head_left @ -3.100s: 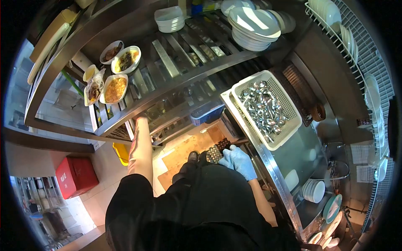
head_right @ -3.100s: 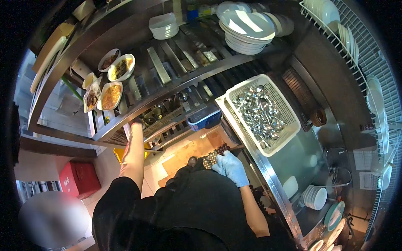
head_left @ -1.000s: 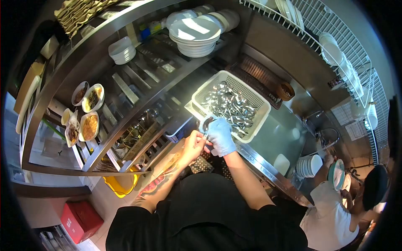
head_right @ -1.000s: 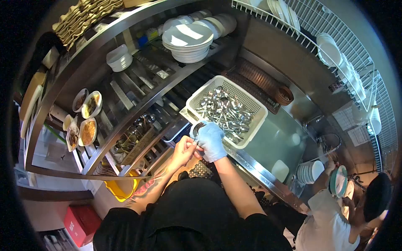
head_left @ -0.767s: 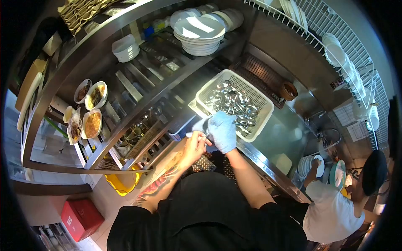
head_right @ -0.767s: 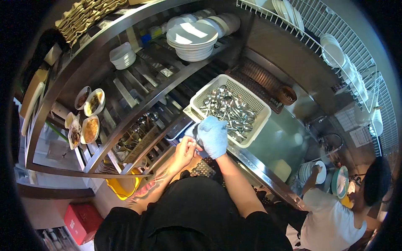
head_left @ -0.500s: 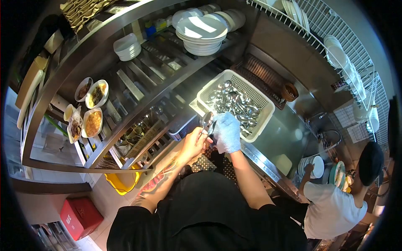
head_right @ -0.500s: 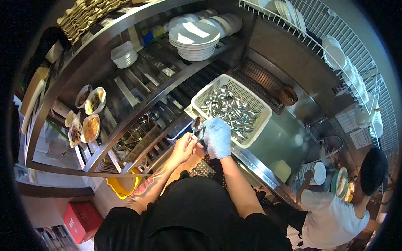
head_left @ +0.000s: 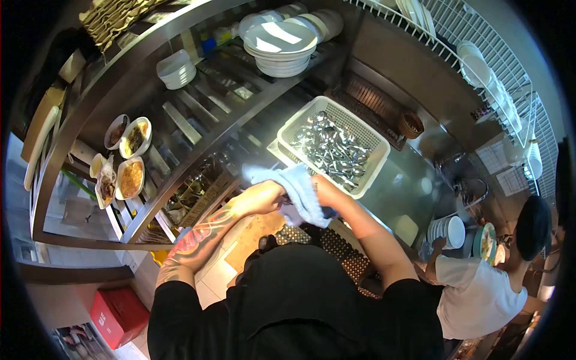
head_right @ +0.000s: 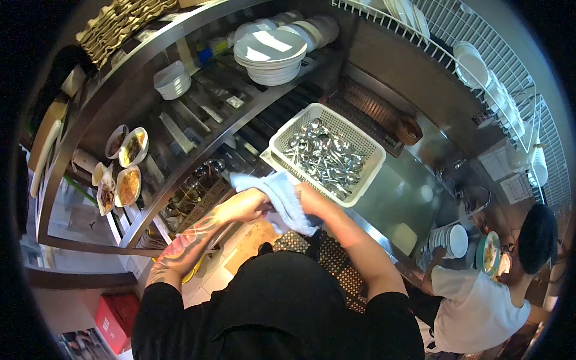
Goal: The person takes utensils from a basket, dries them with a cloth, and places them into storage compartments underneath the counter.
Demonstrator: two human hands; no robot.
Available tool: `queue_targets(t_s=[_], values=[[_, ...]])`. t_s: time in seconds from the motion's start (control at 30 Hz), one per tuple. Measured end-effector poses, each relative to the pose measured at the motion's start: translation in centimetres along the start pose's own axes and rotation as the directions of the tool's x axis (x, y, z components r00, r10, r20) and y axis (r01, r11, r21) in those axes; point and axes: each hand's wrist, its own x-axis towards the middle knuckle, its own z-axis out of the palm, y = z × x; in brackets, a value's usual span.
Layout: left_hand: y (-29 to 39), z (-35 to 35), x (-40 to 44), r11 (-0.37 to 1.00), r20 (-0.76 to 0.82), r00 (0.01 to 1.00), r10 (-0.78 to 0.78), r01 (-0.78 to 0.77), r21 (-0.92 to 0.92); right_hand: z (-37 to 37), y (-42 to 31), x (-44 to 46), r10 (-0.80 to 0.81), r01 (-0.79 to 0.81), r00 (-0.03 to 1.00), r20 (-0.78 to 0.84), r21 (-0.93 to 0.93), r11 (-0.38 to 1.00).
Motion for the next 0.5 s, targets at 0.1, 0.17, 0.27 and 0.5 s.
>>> queue_targets(t_s=[0.1, 0.17, 0.27, 0.5], values=[[-1.5, 0.7, -1.5, 0.997, 0.006, 1.0, 0.021, -0.021, 0.069, -0.3, 4.0, -3.5, 0.222, -0.21, 0.961, 0.164, -0.084, 0.974], [-2.9, 0.5, -2.7, 0.995, 0.037, 0.999, 0.02, -0.023, 0.1, -3.3, 2.7, -5.2, 0.33, -0.287, 0.907, 0.26, -0.191, 0.939], [-5.6, -0.4, -4.9, 0.923, -0.131, 0.933, -0.335, 0.297, -0.246, -4.9, 5.0, -9.9, 0.515, -0.481, 0.854, 0.072, 0.486, 0.73], [-3.6, 4.4, -2.0, 0.115, -0.209, 0.824, -0.527, -0.175, -0.978, 6.2, 2.1, -7.6, 0.481, 0.023, 0.863, 0.155, 0.938, -0.345]])
